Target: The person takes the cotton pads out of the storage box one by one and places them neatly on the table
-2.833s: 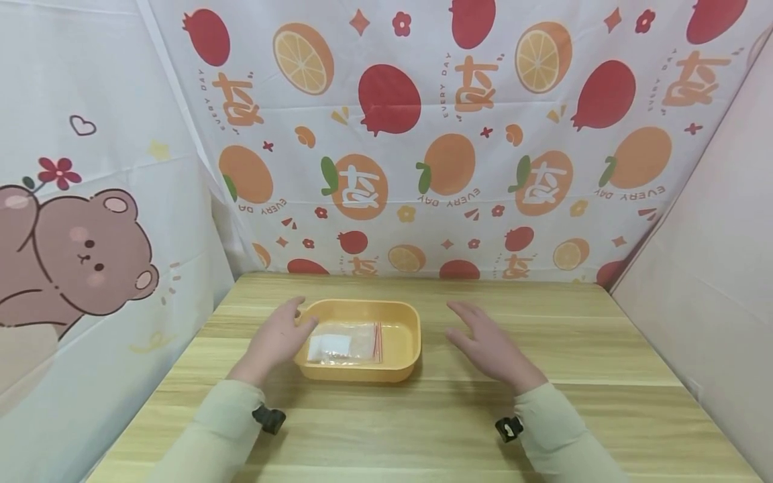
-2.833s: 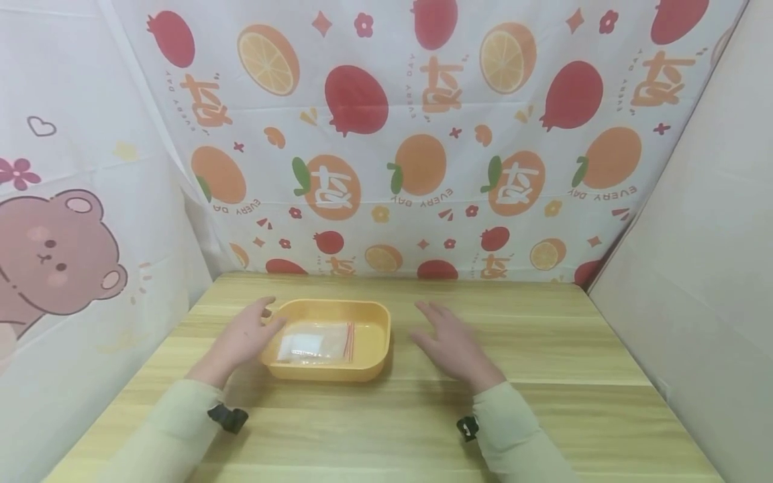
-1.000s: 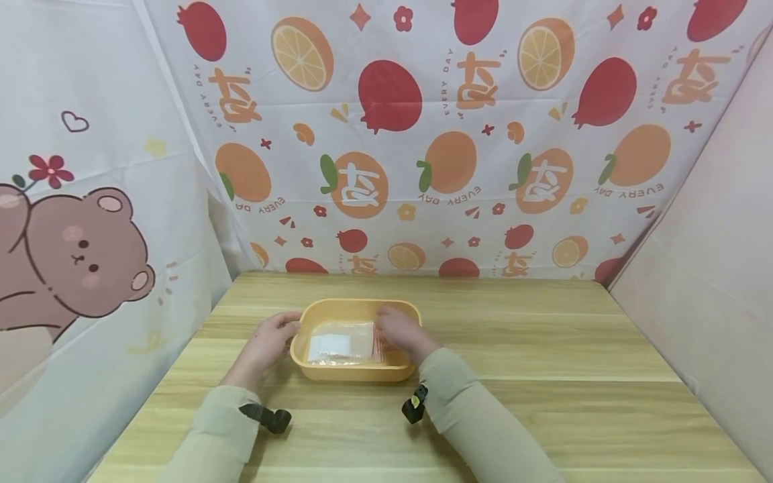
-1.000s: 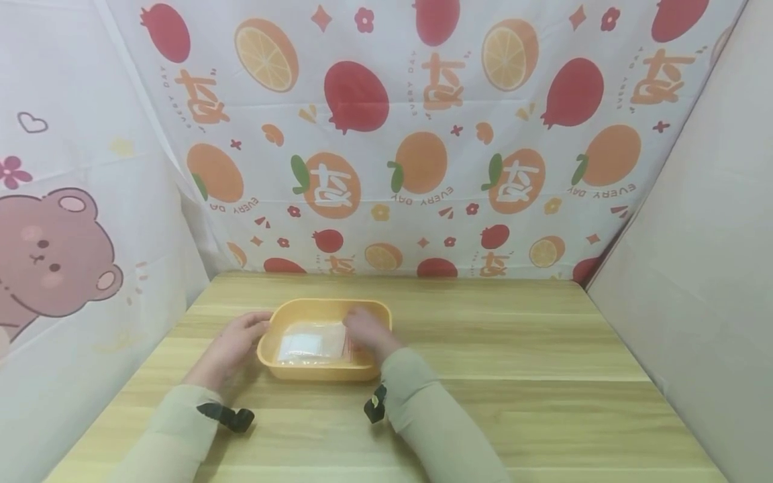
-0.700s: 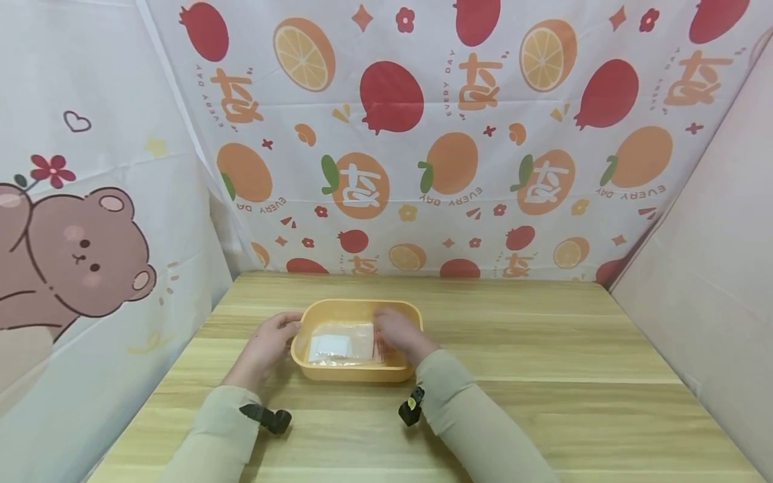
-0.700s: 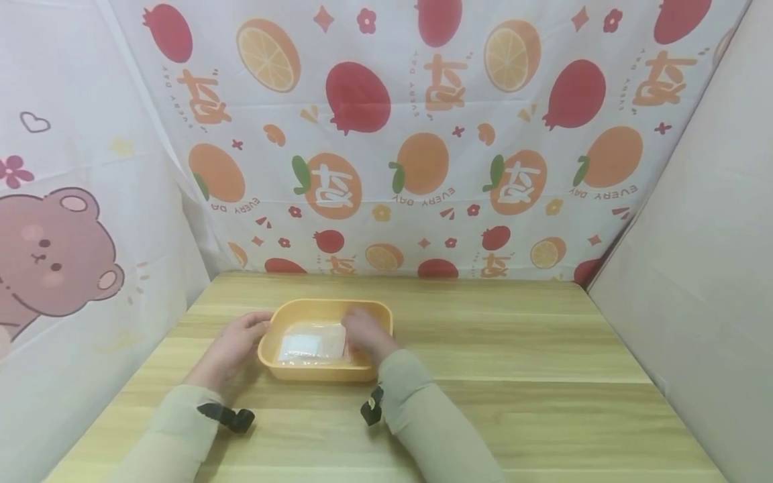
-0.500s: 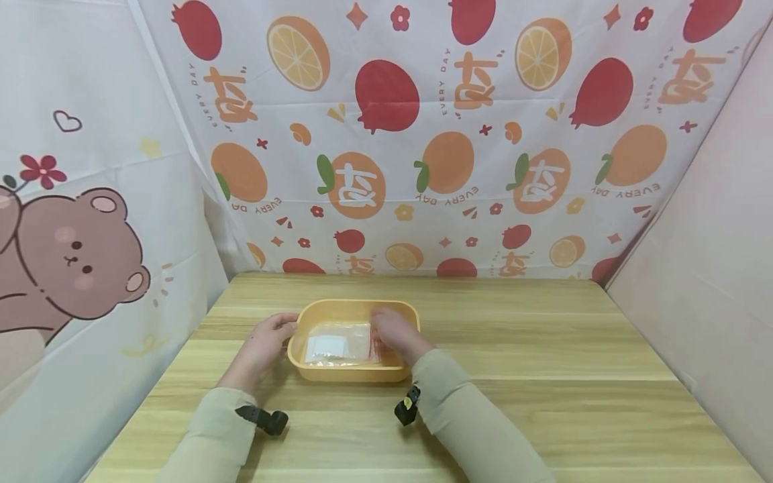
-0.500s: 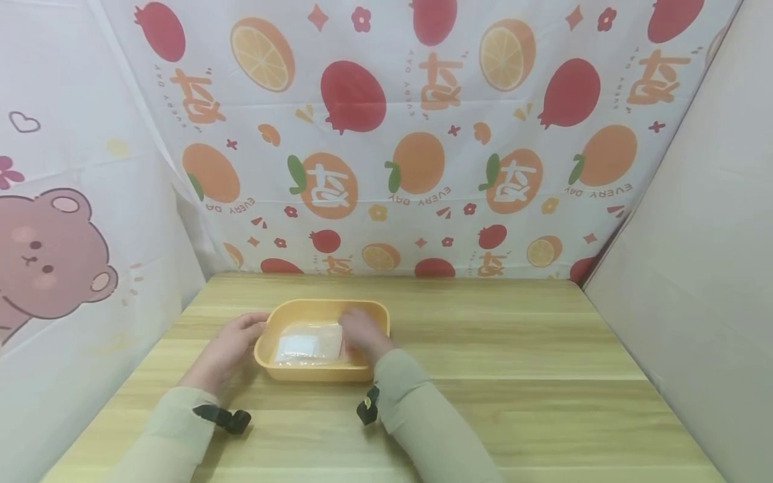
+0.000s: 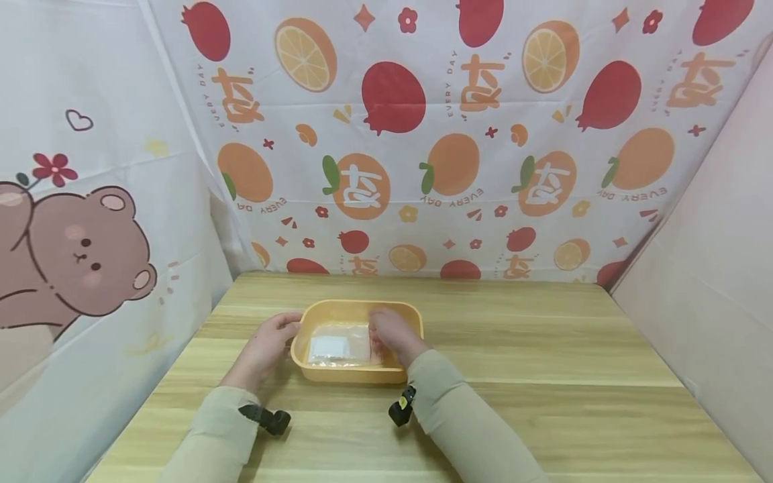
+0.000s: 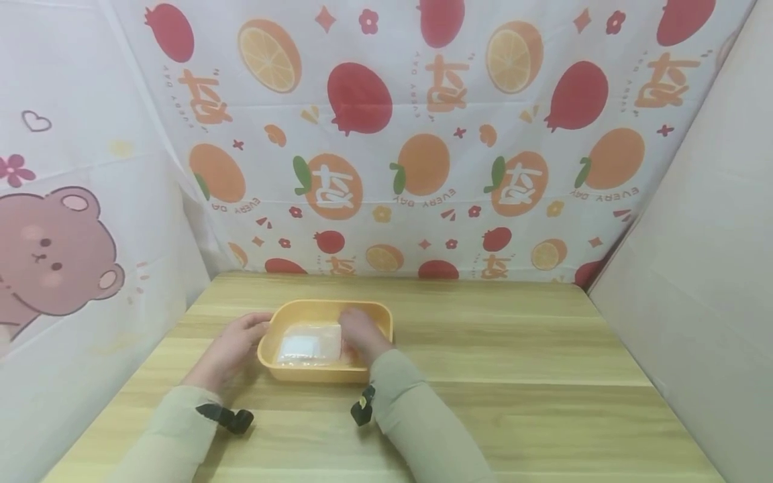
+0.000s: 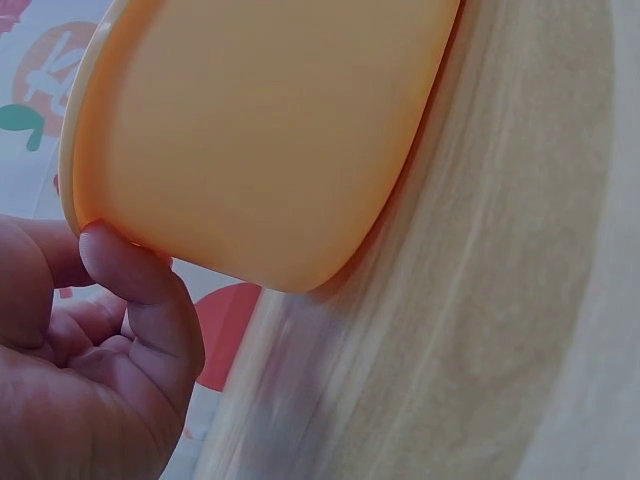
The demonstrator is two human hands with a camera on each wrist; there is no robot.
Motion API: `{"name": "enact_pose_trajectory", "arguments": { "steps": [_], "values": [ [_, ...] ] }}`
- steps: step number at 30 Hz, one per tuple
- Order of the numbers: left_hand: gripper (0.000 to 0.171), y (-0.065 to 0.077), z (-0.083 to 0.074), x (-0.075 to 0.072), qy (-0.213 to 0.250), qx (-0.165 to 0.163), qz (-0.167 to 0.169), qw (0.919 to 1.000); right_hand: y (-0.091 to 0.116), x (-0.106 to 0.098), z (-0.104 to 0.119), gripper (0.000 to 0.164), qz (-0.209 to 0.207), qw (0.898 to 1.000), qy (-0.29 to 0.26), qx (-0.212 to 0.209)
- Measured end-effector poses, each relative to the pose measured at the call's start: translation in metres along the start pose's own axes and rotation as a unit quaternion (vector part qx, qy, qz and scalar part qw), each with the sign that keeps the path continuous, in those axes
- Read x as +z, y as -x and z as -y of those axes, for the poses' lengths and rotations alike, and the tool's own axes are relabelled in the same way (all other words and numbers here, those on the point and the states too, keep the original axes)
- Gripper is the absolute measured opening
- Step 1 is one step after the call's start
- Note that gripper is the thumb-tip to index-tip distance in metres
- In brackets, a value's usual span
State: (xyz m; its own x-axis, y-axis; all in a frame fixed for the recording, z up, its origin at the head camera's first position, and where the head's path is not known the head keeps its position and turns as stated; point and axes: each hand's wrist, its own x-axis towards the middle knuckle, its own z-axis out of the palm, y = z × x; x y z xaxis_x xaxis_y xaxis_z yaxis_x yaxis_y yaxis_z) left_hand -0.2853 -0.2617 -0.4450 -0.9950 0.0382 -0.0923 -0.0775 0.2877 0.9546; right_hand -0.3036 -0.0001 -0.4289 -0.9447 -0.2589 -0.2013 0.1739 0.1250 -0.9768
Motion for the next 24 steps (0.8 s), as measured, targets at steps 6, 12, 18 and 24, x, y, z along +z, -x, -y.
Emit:
{"name": "enact_pose_trajectory", "arguments": {
  "steps": [6, 12, 18, 24],
  "values": [
    [0.042, 0.0001, -0.0016, 0.0011, -0.003, 0.001, -0.001, 1.0, -0.0014, 0.0011, -0.001, 0.045, 0.005, 1.0, -0.025, 0.002],
    [0.042, 0.0002, -0.0012, 0.0016, -0.003, -0.003, -0.004, 1.0, -0.0002, 0.0026, 0.0016, 0.042, -0.005, 1.0, -0.027, 0.004],
    [0.043, 0.0005, -0.0005, 0.0012, 0.0, -0.001, -0.001, 1.0, -0.0013, 0.0052, 0.0001, 0.04, 0.02, 0.996, -0.084, 0.022],
    [0.043, 0.0012, -0.0014, 0.0022, 0.003, -0.005, -0.003, 1.0, -0.0015, 0.0063, -0.0007, 0.052, 0.018, 0.993, -0.099, 0.058]
  ]
}}
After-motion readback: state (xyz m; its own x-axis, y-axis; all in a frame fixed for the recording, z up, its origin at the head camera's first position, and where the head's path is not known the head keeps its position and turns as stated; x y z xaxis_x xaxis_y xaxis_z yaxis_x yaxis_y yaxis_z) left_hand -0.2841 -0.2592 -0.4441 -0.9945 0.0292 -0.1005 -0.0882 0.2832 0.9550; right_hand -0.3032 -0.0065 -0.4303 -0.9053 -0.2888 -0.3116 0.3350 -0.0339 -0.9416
